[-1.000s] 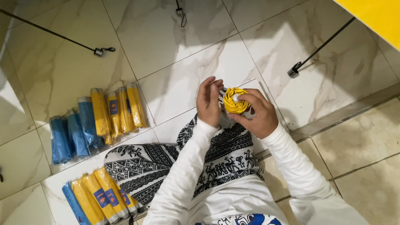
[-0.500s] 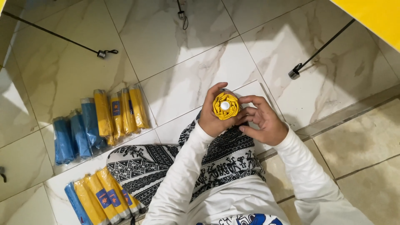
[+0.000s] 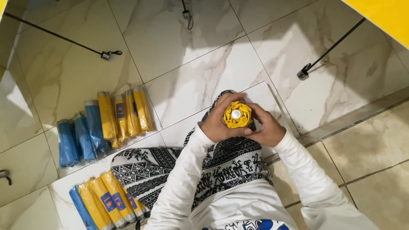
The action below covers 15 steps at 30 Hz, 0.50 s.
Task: Putting folded umbrellas into protective sleeves and opening a large silver umbrella.
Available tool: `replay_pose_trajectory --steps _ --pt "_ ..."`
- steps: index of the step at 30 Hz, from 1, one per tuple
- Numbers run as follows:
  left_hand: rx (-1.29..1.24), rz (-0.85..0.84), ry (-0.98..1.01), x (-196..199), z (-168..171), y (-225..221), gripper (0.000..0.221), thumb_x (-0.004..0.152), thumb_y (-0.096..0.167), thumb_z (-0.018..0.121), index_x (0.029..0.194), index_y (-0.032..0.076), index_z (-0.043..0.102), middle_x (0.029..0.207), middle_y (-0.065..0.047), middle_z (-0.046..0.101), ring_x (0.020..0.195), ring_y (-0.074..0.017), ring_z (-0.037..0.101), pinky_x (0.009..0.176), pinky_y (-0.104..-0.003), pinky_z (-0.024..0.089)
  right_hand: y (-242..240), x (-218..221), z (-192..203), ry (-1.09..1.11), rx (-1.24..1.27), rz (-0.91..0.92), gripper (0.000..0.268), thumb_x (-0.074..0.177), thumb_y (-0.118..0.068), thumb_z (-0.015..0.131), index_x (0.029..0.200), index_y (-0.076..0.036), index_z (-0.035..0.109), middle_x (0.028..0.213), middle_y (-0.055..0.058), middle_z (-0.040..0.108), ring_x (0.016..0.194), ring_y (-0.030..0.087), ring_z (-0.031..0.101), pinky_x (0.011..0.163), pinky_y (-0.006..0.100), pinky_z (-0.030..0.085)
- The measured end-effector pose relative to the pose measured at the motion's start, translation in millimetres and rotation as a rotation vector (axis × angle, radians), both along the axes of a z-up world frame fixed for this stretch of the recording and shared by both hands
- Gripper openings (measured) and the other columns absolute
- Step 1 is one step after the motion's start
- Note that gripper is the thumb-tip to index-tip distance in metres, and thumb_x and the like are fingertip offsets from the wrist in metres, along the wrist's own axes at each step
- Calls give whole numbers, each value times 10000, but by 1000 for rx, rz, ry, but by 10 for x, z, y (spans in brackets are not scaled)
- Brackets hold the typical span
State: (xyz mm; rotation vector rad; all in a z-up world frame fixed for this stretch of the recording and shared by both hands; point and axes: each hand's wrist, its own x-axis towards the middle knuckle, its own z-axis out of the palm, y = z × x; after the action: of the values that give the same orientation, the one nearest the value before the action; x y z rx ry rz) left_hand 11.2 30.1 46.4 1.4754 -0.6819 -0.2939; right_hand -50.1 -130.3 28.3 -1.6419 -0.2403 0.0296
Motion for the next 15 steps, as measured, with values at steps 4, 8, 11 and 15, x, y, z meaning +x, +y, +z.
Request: replay_pose_trajectory --steps 4,8,11,15 --pt "-138 78 106 -205 190 -49 1069 526 192 820 1335 8 146 1121 -210 396 1115 -340 356 983 -471 254 172 48 203 -87 -66 -110 674 560 -64 756 1143 28 429 1004 204 550 937 296 545 787 430 420" --pt "26 305 183 -332 307 -183 1124 486 243 812 1305 -49 99 1204 -369 285 1162 -496 279 993 -535 218 307 -11 72 -144 -264 -353 509 577 -21 697 1003 -4 420 857 155 545 761 321 580 678 390 459" --pt "-64 433 207 -336 161 -276 1100 506 169 807 1308 -35 83 1114 -314 376 1082 -418 387 947 -492 301 292 -43 7 -174 -260 -342 535 548 -26 725 983 -21 412 871 125 517 784 299 567 688 368 453" --pt "-209 457 200 -304 -8 -259 1044 519 38 798 1322 14 131 1014 -177 504 984 -264 497 900 -378 385 247 -66 -68 -158 -158 -262 692 510 15 706 1092 -11 333 1007 173 463 938 361 512 781 470 411"
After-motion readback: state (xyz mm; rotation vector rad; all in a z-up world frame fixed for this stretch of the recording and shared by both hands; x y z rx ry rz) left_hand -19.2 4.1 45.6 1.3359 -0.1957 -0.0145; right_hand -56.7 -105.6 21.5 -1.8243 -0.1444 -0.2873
